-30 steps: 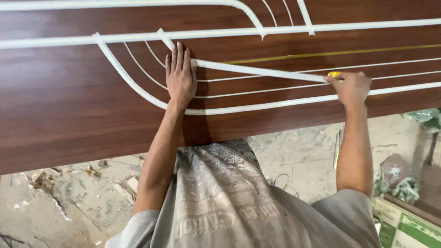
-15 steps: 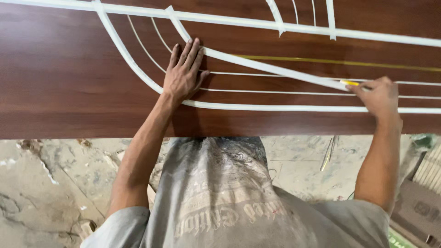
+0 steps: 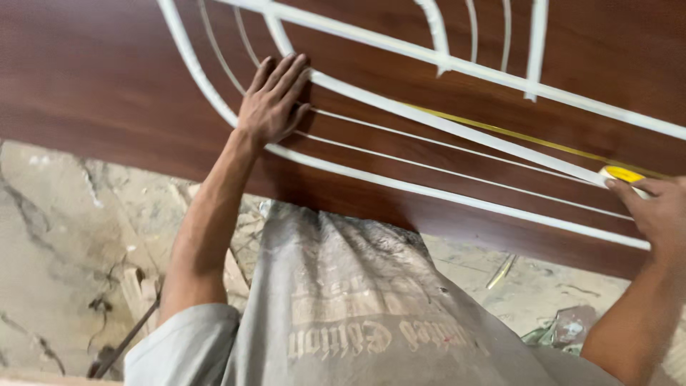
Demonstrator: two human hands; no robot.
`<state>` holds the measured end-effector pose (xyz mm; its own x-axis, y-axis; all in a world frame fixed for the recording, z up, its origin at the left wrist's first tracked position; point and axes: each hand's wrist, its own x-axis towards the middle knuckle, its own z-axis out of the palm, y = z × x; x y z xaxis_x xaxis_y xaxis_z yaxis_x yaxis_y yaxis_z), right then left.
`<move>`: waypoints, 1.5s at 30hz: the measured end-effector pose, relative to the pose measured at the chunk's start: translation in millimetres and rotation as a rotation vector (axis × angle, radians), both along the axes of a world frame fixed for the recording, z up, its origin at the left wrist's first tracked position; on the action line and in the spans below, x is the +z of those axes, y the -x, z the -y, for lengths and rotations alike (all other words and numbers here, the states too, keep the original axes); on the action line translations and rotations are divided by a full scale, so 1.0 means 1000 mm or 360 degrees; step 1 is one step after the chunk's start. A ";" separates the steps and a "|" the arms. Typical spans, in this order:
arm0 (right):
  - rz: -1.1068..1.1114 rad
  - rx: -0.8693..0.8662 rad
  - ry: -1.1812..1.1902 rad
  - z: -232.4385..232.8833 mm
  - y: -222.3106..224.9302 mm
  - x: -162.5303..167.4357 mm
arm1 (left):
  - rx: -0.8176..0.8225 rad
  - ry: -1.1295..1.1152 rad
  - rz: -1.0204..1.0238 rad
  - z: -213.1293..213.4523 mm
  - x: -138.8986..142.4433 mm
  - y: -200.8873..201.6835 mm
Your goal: The person applies white masking tape in straight and curved lines onto a large brown wooden board. They use both hands to press the tape down and smooth it along the surface, following pre-marked lines.
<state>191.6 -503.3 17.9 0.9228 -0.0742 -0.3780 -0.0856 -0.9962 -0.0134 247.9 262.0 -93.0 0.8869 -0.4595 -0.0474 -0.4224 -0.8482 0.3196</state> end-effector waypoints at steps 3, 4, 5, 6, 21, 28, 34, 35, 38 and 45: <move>0.0007 -0.0072 0.0160 -0.015 -0.006 -0.012 | 0.0001 -0.0027 -0.0096 0.002 -0.006 -0.003; -0.0010 -0.0109 0.0287 -0.019 -0.008 -0.012 | 0.0002 -0.0007 -0.0150 0.003 -0.008 -0.004; -0.0055 0.0016 0.0354 -0.021 -0.010 -0.013 | -0.0004 0.0022 -0.0199 0.004 -0.010 -0.005; -0.0098 0.0130 0.0438 -0.025 -0.012 -0.012 | 0.0010 0.0024 -0.0215 0.005 -0.011 -0.005; 0.0155 0.0215 0.0991 -0.121 -0.053 0.003 | 0.0036 0.0210 -0.0045 0.008 -0.001 -0.005; 0.0196 0.0164 0.0968 -0.139 -0.053 -0.002 | 0.0100 0.0054 -0.0064 0.020 0.005 -0.005; 0.0014 0.0000 0.0898 -0.131 -0.058 0.001 | 0.0162 0.0125 -0.0127 0.046 0.005 -0.001; -0.0023 -0.0012 0.0890 -0.127 -0.059 0.002 | 0.0183 0.0162 -0.0140 0.046 0.005 0.000; -0.0151 -0.0053 0.0831 -0.109 -0.060 0.007 | 0.0172 0.0162 -0.0142 0.043 0.004 0.002; -0.0134 -0.0013 0.0785 -0.089 -0.054 0.007 | 0.0198 0.0214 -0.0143 0.045 0.006 0.006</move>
<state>245.5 -414.2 25.0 0.8891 -0.2703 -0.3694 -0.0742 -0.8814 0.4665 241.6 217.2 -87.0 0.9323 -0.3540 -0.0747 -0.2813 -0.8392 0.4654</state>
